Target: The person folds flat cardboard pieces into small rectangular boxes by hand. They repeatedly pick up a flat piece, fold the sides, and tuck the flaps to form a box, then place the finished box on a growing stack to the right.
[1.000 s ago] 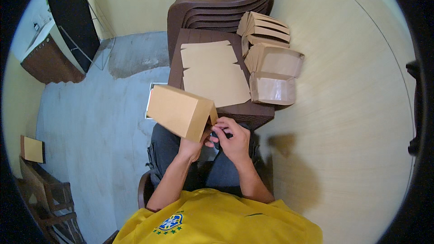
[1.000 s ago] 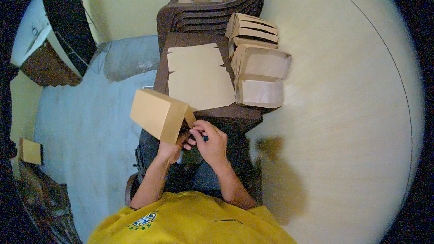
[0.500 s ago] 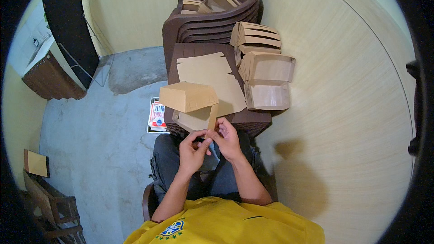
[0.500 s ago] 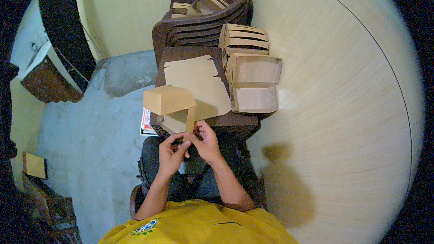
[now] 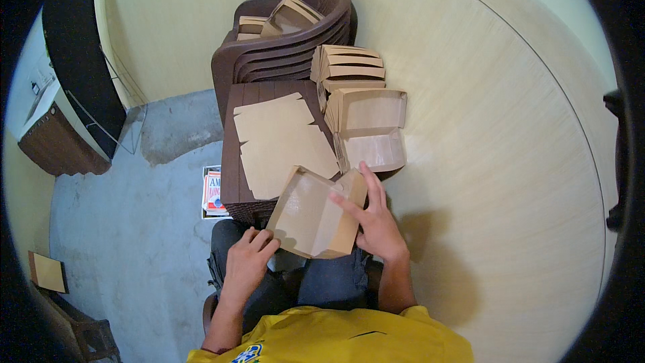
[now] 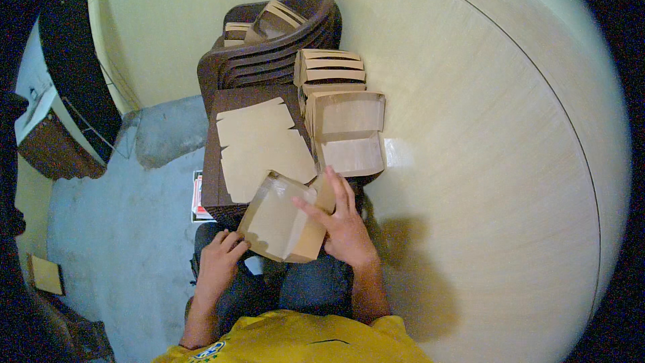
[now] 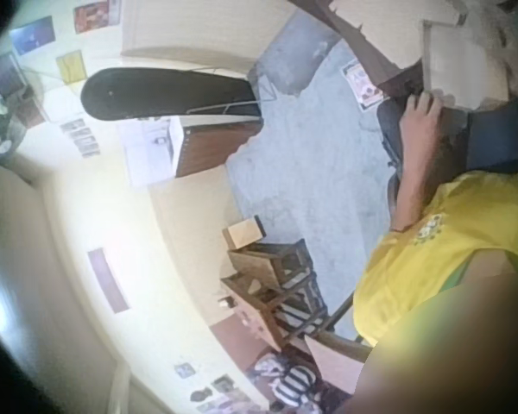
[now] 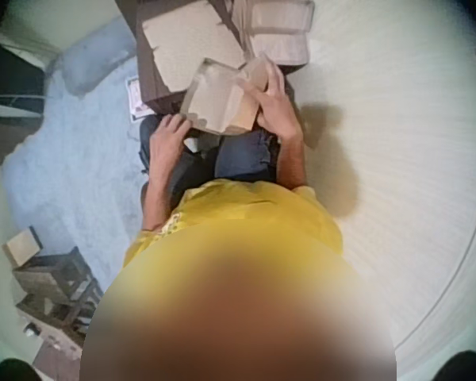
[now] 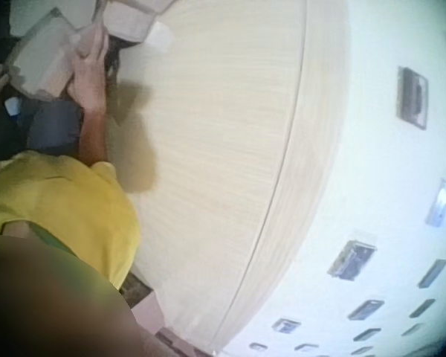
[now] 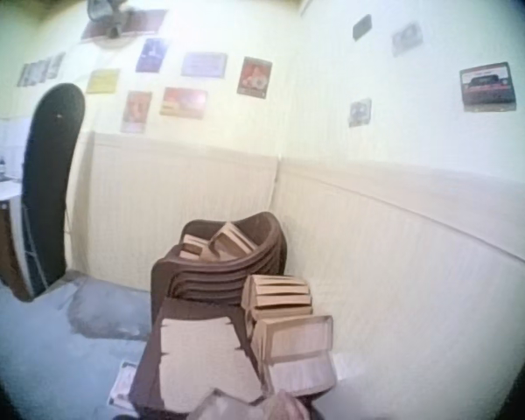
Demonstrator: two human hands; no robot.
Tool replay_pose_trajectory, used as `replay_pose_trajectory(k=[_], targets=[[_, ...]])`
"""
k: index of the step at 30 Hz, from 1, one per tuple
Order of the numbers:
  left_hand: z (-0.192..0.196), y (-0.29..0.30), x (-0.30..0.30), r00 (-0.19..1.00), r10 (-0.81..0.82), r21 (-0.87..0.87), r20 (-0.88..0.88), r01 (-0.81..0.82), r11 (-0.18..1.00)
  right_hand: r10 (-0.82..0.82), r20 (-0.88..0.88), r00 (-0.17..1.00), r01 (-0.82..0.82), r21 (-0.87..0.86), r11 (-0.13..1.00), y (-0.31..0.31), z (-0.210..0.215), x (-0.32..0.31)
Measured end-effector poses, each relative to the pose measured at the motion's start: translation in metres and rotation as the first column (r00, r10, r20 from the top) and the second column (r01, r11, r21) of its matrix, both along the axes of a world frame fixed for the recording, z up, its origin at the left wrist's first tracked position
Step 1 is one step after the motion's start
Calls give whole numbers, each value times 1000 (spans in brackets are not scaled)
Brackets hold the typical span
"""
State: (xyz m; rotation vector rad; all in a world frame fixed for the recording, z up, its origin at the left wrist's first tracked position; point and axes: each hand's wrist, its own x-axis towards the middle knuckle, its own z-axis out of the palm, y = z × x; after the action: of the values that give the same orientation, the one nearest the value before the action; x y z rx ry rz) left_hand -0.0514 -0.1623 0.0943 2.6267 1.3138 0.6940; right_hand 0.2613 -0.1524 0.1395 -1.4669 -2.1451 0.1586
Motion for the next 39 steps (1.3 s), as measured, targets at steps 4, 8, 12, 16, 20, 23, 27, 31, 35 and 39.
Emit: replay_pose_trajectory(k=[4,8,12,16,20,23,27,31,35,39], targets=[[2,16,-18,991,-24,25,130,21,999,44,83,996,-37,-84,996,-12,-3,-2],[11,27,-19,746,97,-112,658,-30,993,54,-171,984,-26,160,987,-6,-8,1],[22,25,5,628,440,-247,642,-373,894,68,-72,995,-44,295,954,-6,-8,-10],[26,47,-24,720,552,-553,421,-278,785,136,34,990,-140,276,951,-6,-4,-32],[-1,80,-80,411,615,-717,673,567,405,221,50,974,-226,267,937,-6,2,-40],[-33,75,-93,334,643,-654,689,668,354,304,9,953,-294,280,914,-4,2,-39],[-54,64,-89,147,704,-489,695,815,312,343,-311,886,-273,249,929,-2,-12,-37],[-68,44,-51,-321,761,6,563,923,385,214,-618,757,-236,46,971,1,-37,-42],[-71,40,-29,-155,729,-181,667,915,360,216,-554,804,-152,160,975,4,-60,-42],[-68,40,-3,202,715,-614,670,693,379,100,-689,717,-68,74,995,0,-69,-50]])
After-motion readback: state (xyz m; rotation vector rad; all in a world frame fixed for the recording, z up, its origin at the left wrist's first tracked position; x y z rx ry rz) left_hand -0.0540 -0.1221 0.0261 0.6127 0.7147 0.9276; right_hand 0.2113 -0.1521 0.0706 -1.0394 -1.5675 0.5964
